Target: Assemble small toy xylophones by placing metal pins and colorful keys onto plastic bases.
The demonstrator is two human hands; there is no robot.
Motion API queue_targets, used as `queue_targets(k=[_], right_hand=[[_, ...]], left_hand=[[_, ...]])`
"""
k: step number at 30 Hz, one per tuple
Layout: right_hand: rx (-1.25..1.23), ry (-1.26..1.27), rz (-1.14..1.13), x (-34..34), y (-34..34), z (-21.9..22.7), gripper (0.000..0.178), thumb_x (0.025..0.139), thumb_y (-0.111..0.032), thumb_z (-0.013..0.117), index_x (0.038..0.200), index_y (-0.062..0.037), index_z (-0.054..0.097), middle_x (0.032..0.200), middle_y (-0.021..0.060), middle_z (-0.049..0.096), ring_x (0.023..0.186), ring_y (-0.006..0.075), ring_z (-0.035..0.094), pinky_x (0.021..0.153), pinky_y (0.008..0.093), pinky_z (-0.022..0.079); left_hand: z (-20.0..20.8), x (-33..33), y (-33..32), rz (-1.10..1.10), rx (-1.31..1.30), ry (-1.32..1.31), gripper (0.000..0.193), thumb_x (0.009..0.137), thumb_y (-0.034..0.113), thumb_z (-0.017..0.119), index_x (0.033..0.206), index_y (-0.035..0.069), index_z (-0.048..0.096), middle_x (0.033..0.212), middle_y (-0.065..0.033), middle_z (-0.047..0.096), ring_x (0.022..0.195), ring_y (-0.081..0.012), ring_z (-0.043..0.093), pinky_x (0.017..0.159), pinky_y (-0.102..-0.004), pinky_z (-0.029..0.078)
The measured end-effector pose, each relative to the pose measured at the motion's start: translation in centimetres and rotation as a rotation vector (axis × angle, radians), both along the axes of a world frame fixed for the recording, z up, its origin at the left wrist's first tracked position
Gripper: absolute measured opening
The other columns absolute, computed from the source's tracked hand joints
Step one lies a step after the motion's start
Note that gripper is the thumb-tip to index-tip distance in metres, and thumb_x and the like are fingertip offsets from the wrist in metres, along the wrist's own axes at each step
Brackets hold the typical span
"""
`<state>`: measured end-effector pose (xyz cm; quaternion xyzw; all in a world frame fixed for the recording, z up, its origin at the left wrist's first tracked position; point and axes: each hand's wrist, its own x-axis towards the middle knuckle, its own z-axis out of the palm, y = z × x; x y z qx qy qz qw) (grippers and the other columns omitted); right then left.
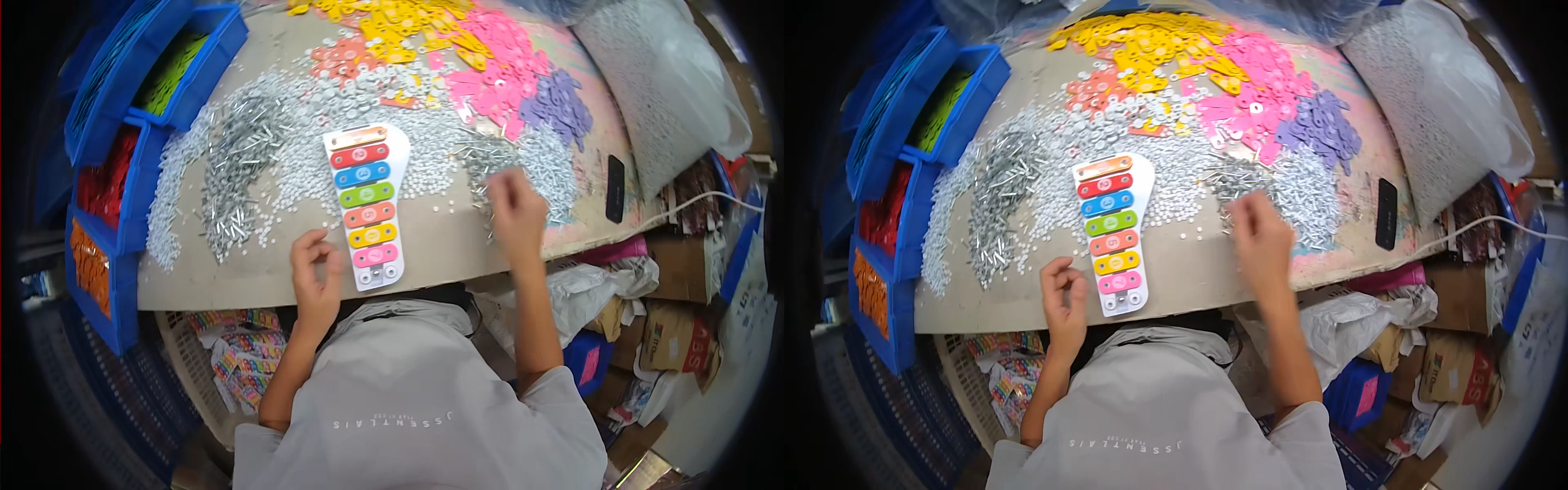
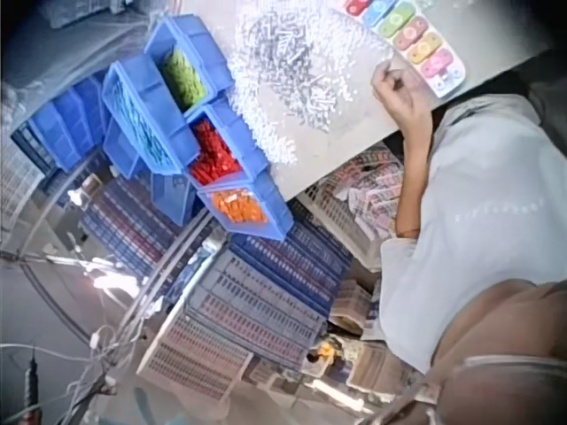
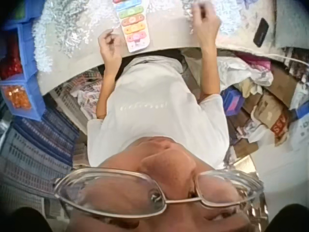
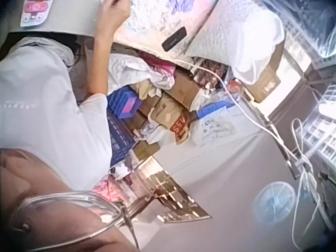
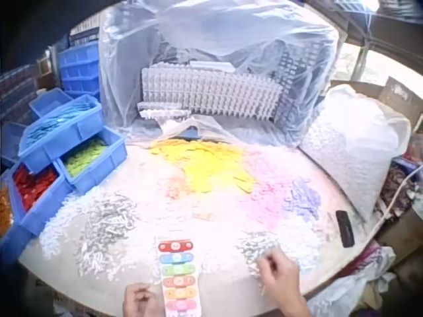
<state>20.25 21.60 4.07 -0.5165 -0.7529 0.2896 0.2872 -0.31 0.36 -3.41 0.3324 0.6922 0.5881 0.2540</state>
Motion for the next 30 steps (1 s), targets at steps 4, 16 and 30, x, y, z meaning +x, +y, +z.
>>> queue_targets(k=[4,16,30], right_hand=[[0.387,-0.173,-0.174,7.4,10.9,-1.0,0.016,0.095,-0.016,0.065,0.096,-0.0001,0.066,0.081,0.0171,0.068,0.072,0.0328,0.064,0.067,0.0411,0.049],[0.327,-0.587,-0.212,17.0,20.7,-5.6,0.021,0.093,-0.018,0.063,0.099,0.0014,0.069,0.094,0.0243,0.072,0.086,0.0440,0.068,0.076,0.0499,0.053],[-0.377,0.385,0.121,4.6,2.5,3.5,0.018,0.106,-0.015,0.052,0.115,-0.0006,0.058,0.075,0.0009,0.063,0.063,0.0062,0.053,0.058,0.0221,0.041]], left_hand=[[-0.2,-0.1,-0.2,-0.029,-0.005,-0.035,0.024,0.104,0.011,0.055,0.126,0.000,0.053,0.094,-0.0004,0.057,0.087,-0.0066,0.052,0.080,-0.0208,0.042],[-0.1,0.2,0.5,-0.023,-0.084,0.063,0.016,0.101,0.014,0.060,0.106,0.001,0.066,0.096,-0.0085,0.061,0.094,-0.0211,0.055,0.083,-0.0325,0.045],[0.9,0.5,0.0,0.074,0.002,-0.071,0.019,0.096,0.006,0.065,0.114,0.001,0.065,0.099,-0.0064,0.060,0.092,-0.0147,0.057,0.086,-0.0293,0.046]])
